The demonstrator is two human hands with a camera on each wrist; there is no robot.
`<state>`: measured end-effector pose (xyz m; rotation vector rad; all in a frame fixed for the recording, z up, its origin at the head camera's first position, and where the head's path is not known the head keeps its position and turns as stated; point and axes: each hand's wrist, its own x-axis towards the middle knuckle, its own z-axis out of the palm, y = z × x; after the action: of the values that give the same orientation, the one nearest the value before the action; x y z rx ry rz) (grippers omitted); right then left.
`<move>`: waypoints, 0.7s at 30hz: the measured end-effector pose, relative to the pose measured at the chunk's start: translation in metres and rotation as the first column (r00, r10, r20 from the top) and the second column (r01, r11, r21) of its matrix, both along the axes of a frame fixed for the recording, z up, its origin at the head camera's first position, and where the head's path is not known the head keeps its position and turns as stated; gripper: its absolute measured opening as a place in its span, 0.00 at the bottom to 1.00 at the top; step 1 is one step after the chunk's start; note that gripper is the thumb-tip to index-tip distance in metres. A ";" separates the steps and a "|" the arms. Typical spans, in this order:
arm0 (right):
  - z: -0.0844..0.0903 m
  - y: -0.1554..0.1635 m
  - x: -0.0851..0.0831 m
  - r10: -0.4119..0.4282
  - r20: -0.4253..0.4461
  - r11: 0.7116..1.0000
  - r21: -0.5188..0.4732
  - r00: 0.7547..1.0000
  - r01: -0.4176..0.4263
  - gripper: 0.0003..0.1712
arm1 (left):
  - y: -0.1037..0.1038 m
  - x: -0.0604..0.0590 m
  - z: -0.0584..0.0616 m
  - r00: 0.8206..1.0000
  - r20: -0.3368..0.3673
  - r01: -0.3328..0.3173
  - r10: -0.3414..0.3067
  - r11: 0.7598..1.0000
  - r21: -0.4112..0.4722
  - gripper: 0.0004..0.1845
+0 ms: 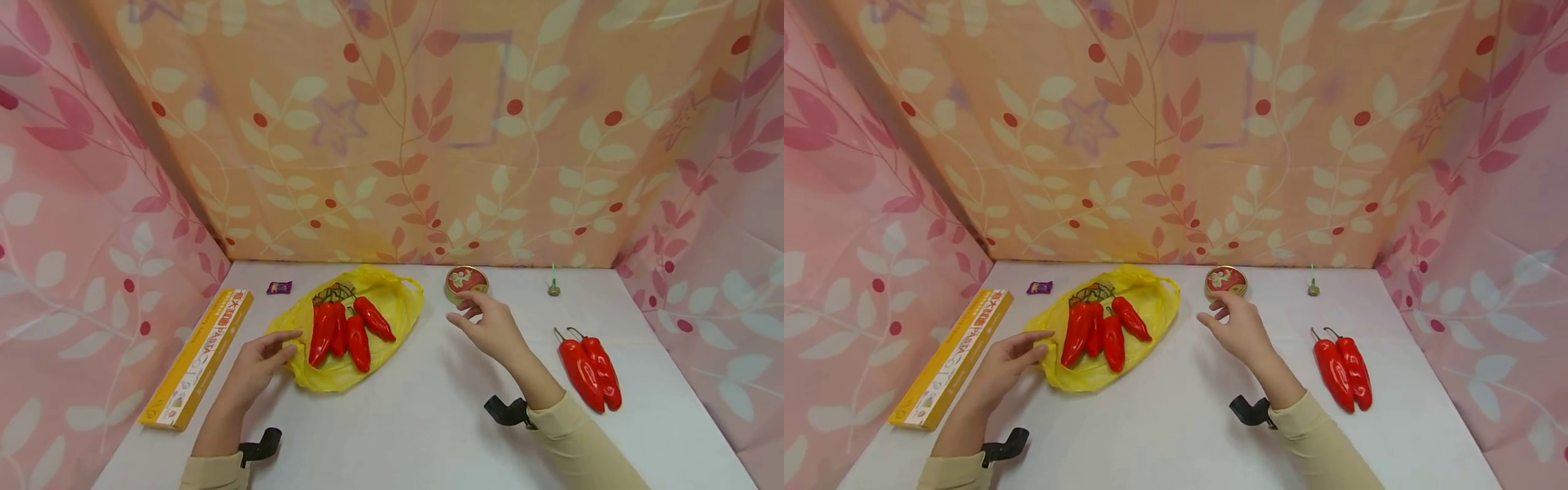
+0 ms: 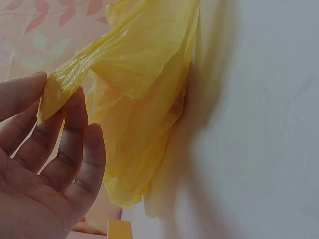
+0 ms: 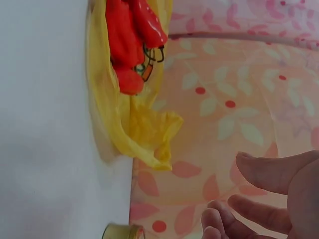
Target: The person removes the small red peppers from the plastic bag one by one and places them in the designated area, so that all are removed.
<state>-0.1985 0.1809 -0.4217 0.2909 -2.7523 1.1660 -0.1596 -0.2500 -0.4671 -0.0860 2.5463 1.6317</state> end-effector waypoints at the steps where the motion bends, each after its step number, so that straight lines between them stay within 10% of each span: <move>1: -0.001 -0.003 -0.001 0.009 0.004 1.000 0.000 1.000 -0.009 0.28 | 0.000 0.000 0.000 1.000 0.002 0.000 0.000 1.000 0.002 0.21; 21: -0.011 -0.078 -0.037 0.163 0.177 0.982 -0.122 0.971 -0.142 0.27 | -0.002 -0.002 0.003 0.999 0.035 -0.006 0.006 1.000 0.014 0.21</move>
<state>-0.2353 0.1028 -0.4330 0.4074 -2.8529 1.4460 -0.1611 -0.2523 -0.4638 -0.1203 2.5109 1.6349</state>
